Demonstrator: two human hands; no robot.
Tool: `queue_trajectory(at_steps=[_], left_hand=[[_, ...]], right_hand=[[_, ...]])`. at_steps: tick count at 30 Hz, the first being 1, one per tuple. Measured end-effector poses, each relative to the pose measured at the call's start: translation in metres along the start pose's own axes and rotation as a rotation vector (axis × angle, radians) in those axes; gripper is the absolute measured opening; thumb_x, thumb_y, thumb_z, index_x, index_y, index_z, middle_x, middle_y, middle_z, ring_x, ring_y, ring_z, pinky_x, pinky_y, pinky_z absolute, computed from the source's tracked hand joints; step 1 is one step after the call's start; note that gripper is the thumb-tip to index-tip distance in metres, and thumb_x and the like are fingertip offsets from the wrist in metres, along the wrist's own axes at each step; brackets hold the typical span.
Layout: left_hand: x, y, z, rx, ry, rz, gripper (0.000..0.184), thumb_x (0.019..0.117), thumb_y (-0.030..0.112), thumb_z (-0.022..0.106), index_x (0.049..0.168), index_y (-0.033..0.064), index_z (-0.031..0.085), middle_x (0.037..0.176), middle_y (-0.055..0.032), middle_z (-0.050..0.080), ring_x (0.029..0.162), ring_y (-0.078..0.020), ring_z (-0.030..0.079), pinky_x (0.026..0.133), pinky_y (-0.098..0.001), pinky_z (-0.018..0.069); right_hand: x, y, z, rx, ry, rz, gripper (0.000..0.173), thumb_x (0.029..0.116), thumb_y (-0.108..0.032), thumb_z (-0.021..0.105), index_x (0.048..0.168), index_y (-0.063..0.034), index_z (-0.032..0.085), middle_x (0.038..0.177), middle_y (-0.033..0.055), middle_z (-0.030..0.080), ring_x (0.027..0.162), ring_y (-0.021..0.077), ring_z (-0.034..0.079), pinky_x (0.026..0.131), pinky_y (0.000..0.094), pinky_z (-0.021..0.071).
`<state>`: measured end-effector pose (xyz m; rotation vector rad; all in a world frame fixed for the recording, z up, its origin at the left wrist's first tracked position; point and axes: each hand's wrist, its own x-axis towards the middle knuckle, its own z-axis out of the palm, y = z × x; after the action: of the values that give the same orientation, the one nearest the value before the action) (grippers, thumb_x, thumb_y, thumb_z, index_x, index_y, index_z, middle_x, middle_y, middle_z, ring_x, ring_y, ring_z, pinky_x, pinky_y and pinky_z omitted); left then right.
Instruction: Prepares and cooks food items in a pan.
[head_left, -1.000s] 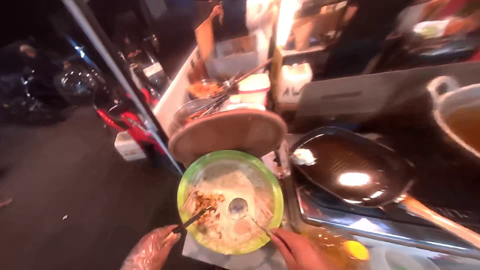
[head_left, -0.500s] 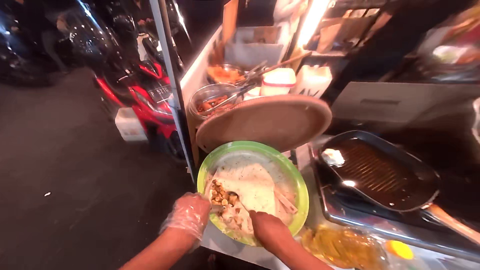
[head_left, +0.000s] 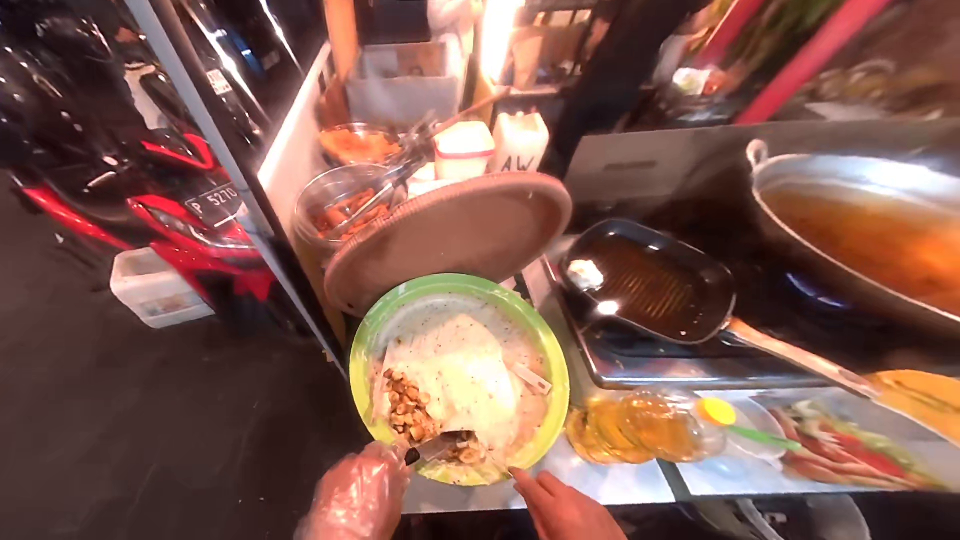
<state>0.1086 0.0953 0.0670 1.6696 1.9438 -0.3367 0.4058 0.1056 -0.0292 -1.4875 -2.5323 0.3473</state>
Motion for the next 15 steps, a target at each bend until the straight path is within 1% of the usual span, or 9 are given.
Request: queue_trajectory(at_steps=[3, 4, 5, 6, 8, 9, 10, 12, 15], left_hand=[[0.009, 0.001, -0.014, 0.075, -0.075, 0.006, 0.042, 0.1058, 0.043, 0.046, 0.141, 0.0253, 0.06, 0.134, -0.0087, 0.066, 0.118, -0.0341, 0.066, 0.095, -0.057, 0.0546], [0.009, 0.001, -0.019, 0.104, -0.081, 0.013, 0.042, 0.1057, 0.043, 0.046, 0.139, 0.0237, 0.062, 0.133, -0.009, 0.067, 0.118, -0.0344, 0.066, 0.093, -0.0574, 0.0551], [0.006, 0.001, -0.022, 0.129, -0.086, 0.019, 0.041, 0.1055, 0.043, 0.046, 0.136, 0.0226, 0.063, 0.131, -0.009, 0.067, 0.117, -0.0344, 0.067, 0.092, -0.0575, 0.0556], [0.002, 0.0, -0.026, 0.149, -0.092, 0.024, 0.04, 0.1054, 0.042, 0.046, 0.135, 0.0219, 0.064, 0.131, -0.0093, 0.067, 0.116, -0.0348, 0.067, 0.091, -0.0579, 0.0559], [-0.012, -0.002, -0.032, 0.173, -0.102, 0.027, 0.039, 0.1051, 0.041, 0.047, 0.134, 0.0223, 0.065, 0.13, -0.0092, 0.068, 0.115, -0.0352, 0.067, 0.09, -0.058, 0.0563], [-0.018, -0.002, -0.033, 0.177, -0.101, 0.022, 0.038, 0.1049, 0.039, 0.047, 0.134, 0.023, 0.065, 0.129, -0.0088, 0.068, 0.114, -0.0351, 0.068, 0.089, -0.0579, 0.0566], [-0.021, -0.003, -0.032, 0.181, -0.1, 0.015, 0.038, 0.1048, 0.038, 0.047, 0.134, 0.0236, 0.065, 0.129, -0.0081, 0.069, 0.114, -0.0347, 0.068, 0.089, -0.0572, 0.0567], [-0.023, -0.004, -0.026, 0.178, -0.095, -0.003, 0.038, 0.1053, 0.038, 0.047, 0.135, 0.0242, 0.064, 0.13, -0.0077, 0.068, 0.114, -0.0348, 0.067, 0.089, -0.0565, 0.0568], [-0.027, -0.009, -0.023, 0.134, -0.066, -0.003, 0.039, 0.1057, 0.041, 0.046, 0.137, 0.0247, 0.063, 0.129, -0.0084, 0.068, 0.112, -0.0356, 0.068, 0.087, -0.0568, 0.0576]], right_hand=[[0.025, 0.004, 0.004, -0.09, 0.149, -0.069, 0.031, 0.0977, -0.017, 0.058, 0.124, -0.0211, 0.074, 0.081, 0.0086, 0.067, 0.057, 0.0252, 0.066, 0.046, 0.0416, 0.0549], [0.035, 0.004, 0.001, -0.12, 0.135, -0.064, 0.032, 0.0971, -0.016, 0.058, 0.124, -0.0207, 0.074, 0.082, 0.009, 0.067, 0.057, 0.026, 0.066, 0.046, 0.0424, 0.0551], [0.045, 0.001, -0.005, -0.15, 0.042, -0.034, 0.032, 0.0973, -0.015, 0.057, 0.125, -0.0194, 0.073, 0.085, 0.0109, 0.069, 0.061, 0.0288, 0.068, 0.049, 0.0451, 0.0568], [0.054, -0.007, -0.015, -0.177, -0.148, 0.02, 0.032, 0.1003, -0.014, 0.054, 0.128, -0.0172, 0.07, 0.094, 0.014, 0.071, 0.071, 0.0336, 0.072, 0.058, 0.05, 0.0591], [0.071, -0.022, -0.035, -0.198, -0.581, 0.084, 0.033, 0.105, -0.013, 0.045, 0.133, -0.011, 0.063, 0.113, 0.0202, 0.07, 0.095, 0.0426, 0.071, 0.076, 0.0597, 0.0576], [0.077, -0.024, -0.041, -0.186, -0.713, 0.075, 0.032, 0.105, -0.013, 0.043, 0.131, -0.009, 0.062, 0.115, 0.0217, 0.069, 0.102, 0.0444, 0.07, 0.081, 0.0622, 0.0565], [0.082, -0.02, -0.046, -0.146, -0.773, 0.04, 0.029, 0.1047, -0.015, 0.043, 0.124, -0.0082, 0.064, 0.111, 0.0219, 0.069, 0.102, 0.0443, 0.07, 0.081, 0.0635, 0.0562], [0.089, 0.003, -0.052, 0.042, -0.731, -0.054, 0.032, 0.1076, -0.026, 0.044, 0.11, -0.0095, 0.071, 0.096, 0.0171, 0.072, 0.092, 0.0373, 0.071, 0.079, 0.0595, 0.0565], [0.08, 0.025, -0.052, 0.326, -0.537, -0.022, 0.038, 0.1079, -0.038, 0.047, 0.107, -0.0134, 0.076, 0.086, 0.0075, 0.072, 0.08, 0.0231, 0.068, 0.077, 0.0482, 0.0554]])
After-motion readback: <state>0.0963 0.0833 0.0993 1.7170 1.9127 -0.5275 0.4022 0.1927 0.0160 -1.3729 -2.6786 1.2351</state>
